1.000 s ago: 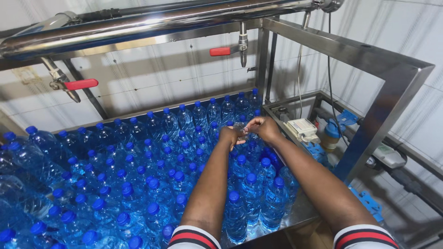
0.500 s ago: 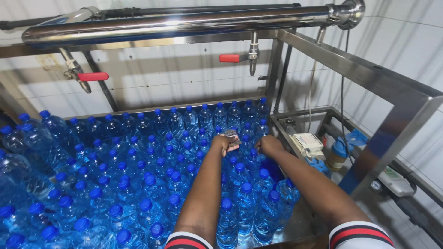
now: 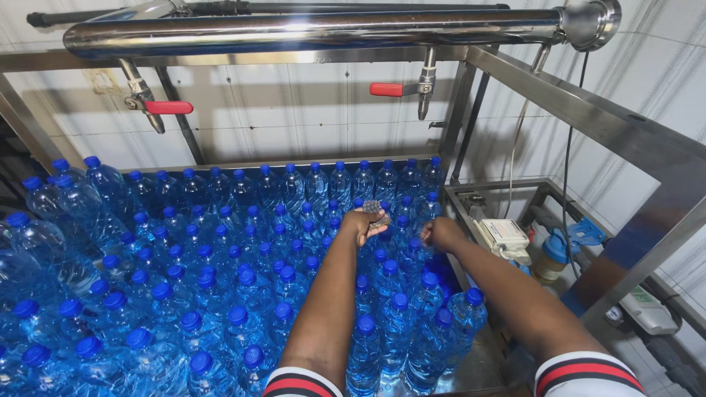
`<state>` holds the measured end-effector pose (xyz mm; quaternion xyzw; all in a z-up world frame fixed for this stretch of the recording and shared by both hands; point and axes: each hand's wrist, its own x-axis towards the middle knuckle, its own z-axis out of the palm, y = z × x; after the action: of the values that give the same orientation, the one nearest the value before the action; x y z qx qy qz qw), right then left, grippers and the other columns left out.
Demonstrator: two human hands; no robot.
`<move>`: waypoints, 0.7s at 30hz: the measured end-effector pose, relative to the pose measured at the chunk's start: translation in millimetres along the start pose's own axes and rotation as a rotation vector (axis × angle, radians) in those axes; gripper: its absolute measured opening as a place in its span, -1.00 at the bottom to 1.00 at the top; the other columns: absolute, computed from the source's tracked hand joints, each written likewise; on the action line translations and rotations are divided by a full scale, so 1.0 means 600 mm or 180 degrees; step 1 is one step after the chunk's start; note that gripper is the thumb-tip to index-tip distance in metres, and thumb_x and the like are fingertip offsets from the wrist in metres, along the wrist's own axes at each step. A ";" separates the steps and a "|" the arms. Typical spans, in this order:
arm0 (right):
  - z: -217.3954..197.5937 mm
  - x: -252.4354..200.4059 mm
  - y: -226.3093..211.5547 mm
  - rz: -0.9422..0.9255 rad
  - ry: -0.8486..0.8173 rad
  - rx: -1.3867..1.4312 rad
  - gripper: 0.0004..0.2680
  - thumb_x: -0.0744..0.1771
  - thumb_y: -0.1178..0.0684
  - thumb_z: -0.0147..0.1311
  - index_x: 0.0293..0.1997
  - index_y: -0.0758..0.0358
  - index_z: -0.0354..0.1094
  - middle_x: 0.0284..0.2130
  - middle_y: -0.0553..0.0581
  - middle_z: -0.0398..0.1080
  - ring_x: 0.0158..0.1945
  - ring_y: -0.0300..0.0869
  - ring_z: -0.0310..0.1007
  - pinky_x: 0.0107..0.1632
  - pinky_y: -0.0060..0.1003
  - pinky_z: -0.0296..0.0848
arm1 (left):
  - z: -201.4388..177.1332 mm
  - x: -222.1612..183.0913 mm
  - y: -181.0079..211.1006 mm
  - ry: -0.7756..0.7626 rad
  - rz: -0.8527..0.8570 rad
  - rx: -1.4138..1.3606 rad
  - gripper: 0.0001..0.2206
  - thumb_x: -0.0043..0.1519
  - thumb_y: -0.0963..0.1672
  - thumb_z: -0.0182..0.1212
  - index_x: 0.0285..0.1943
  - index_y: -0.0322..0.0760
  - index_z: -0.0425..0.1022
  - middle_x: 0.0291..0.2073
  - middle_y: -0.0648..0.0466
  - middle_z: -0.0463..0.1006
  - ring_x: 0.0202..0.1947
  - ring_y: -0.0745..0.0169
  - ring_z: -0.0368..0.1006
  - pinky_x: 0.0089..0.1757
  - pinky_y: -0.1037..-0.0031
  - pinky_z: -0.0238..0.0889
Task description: The person applies small rectangular stickers to the necks of numerous blue plastic water bottles arranged on a metal tray. The person picks up stickers from a small stack and places them one by one onto the bottles.
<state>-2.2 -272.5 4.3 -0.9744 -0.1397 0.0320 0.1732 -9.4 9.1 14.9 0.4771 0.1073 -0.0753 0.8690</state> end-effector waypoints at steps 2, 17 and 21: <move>-0.015 -0.004 0.000 0.0210 -0.0068 0.0386 -0.89 0.26 0.07 0.45 -0.21 -0.13 0.75 -0.32 -0.12 0.74 0.01 -0.11 0.75 0.08 -0.18 0.62 | 0.000 -0.003 0.004 0.0011 0.0000 -0.0050 -0.62 0.26 -0.32 0.49 0.25 -0.44 0.53 0.01 -0.30 0.73 -0.10 -0.33 0.75 -0.05 -0.06 0.71; 0.013 -0.028 -0.059 -0.1027 0.0432 -0.1526 -0.78 0.42 0.05 -0.01 0.08 0.13 0.62 -0.05 0.22 0.66 0.13 0.11 0.67 0.16 0.00 0.63 | -0.007 0.006 0.001 -0.0022 0.0015 0.0215 -0.62 0.26 -0.31 0.49 0.25 -0.42 0.53 0.01 -0.27 0.74 -0.12 -0.31 0.75 -0.08 -0.01 0.71; 0.024 -0.046 -0.074 -0.0902 0.0218 -0.1623 -0.71 0.47 -0.12 -0.05 0.14 0.24 0.53 -0.02 0.28 0.65 0.16 0.10 0.67 0.22 -0.01 0.61 | -0.016 0.000 0.004 0.0040 0.0012 0.0169 -0.61 0.24 -0.31 0.51 0.23 -0.41 0.54 -0.01 -0.29 0.74 -0.13 -0.33 0.75 -0.09 -0.03 0.72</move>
<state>-42.1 -235.5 6.6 -0.9578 -0.2720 -0.0616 -0.0699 -10.1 18.4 11.7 0.5007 0.1098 -0.0735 0.8555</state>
